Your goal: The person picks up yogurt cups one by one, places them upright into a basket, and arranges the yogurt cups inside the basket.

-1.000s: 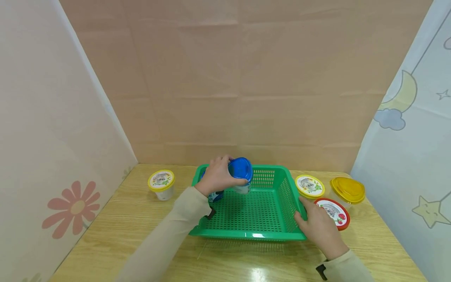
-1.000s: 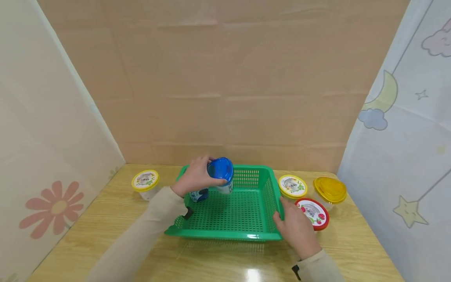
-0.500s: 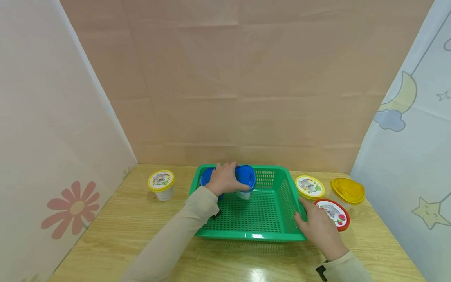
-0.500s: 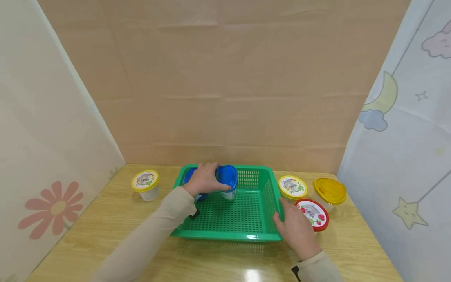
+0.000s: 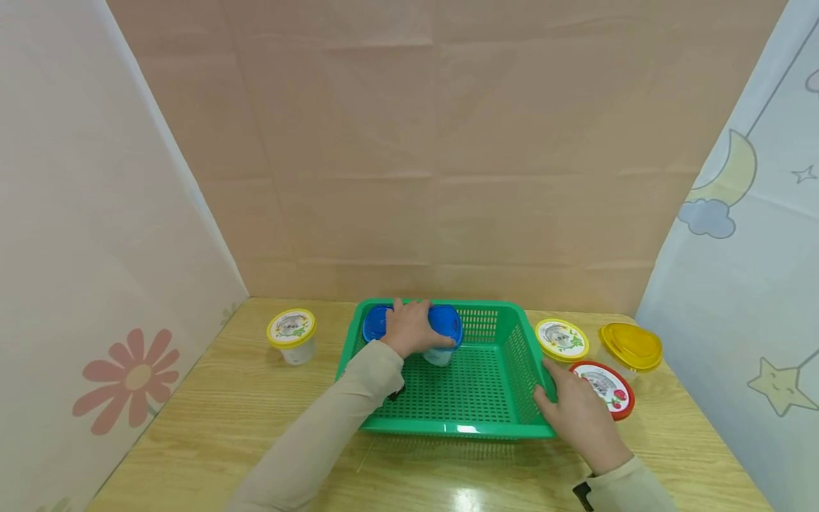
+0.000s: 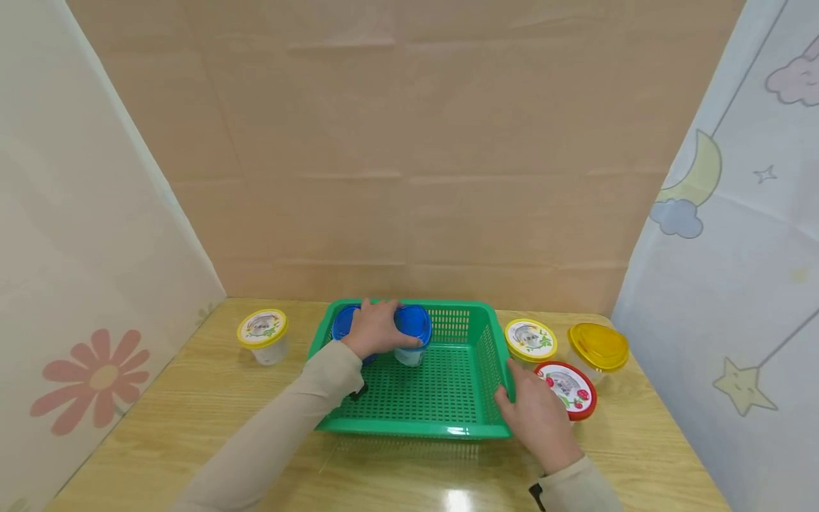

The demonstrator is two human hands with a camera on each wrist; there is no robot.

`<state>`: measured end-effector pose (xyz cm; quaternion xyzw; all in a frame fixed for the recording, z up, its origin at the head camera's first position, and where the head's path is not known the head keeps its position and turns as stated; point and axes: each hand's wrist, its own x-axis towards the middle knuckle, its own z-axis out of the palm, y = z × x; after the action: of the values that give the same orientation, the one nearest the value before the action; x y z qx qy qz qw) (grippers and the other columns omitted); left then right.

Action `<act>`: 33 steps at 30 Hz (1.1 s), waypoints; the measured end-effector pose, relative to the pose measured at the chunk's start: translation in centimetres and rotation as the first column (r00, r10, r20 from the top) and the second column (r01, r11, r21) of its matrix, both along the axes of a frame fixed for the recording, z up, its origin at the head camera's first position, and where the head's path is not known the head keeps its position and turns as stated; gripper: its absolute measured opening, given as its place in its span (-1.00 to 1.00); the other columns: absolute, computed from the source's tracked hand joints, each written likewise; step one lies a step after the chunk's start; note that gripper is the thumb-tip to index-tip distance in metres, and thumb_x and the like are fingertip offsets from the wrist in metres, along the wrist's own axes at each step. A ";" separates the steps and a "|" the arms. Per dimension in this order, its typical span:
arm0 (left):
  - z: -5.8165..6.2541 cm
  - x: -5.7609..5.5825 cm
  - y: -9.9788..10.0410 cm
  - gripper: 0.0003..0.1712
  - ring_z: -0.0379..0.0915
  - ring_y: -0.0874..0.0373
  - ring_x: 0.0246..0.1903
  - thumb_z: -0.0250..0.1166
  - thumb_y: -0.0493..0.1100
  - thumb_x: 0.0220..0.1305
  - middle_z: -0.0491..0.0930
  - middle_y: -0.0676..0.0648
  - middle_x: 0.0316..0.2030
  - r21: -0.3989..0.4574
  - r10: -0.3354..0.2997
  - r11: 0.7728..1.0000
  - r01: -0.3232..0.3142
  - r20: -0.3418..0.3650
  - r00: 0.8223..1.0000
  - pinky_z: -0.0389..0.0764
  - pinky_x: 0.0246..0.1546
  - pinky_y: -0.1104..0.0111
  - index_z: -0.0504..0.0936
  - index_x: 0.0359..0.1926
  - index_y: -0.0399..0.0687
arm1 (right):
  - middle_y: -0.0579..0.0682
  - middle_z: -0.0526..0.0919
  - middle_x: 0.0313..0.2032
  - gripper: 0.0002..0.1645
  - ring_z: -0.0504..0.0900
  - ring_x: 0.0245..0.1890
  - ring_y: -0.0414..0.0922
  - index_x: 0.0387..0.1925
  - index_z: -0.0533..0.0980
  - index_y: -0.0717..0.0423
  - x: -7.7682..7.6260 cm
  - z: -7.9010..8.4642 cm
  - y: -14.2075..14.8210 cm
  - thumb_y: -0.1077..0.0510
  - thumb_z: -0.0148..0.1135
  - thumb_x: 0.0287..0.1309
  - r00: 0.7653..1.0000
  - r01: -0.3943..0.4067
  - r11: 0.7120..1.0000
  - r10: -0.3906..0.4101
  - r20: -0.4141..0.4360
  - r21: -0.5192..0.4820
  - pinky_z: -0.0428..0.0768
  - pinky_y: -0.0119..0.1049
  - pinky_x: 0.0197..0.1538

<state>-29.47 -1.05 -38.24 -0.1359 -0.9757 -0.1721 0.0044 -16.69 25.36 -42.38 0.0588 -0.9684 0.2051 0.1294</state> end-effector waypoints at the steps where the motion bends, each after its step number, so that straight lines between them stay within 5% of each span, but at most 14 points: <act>1: 0.0 0.0 0.0 0.02 0.23 -0.19 0.21 0.47 0.41 -0.03 0.56 -0.10 0.20 -0.006 0.005 1.000 -0.005 -0.001 1.000 0.36 0.15 -0.11 0.44 0.35 -0.02 | 0.44 0.58 0.08 -0.37 0.65 -0.09 0.30 0.23 0.42 0.49 0.0 0.0 0.0 0.15 0.27 0.24 1.000 0.000 1.000 0.000 0.001 0.000 0.59 0.20 -0.09; 29: -0.6 -0.5 0.0 0.00 0.24 -0.16 0.16 0.43 0.49 -0.06 0.51 -0.15 0.13 -0.006 0.031 0.999 -0.032 -0.023 0.999 0.38 0.11 -0.05 0.55 0.24 -0.06 | 0.45 0.58 0.08 -0.35 0.66 -0.11 0.29 0.24 0.40 0.50 -0.1 0.2 -0.1 0.15 0.27 0.24 1.000 0.003 1.000 -0.003 0.017 -0.003 0.61 0.17 -0.14; 33: -0.5 -0.4 -0.7 0.01 0.21 -0.17 0.19 0.42 0.48 -0.02 0.47 -0.17 0.21 0.058 0.010 0.998 -0.010 0.001 1.000 0.37 0.15 -0.07 0.51 0.31 -0.05 | 0.45 0.58 0.07 -0.36 0.66 -0.11 0.29 0.24 0.41 0.49 -0.1 0.2 -0.2 0.16 0.28 0.24 1.000 0.004 1.000 -0.004 0.021 -0.002 0.60 0.18 -0.14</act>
<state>-29.84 -1.74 -38.73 -0.1309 -0.9709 -0.2004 0.0089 -16.74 25.20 -42.22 0.0544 -0.9696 0.2065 0.1195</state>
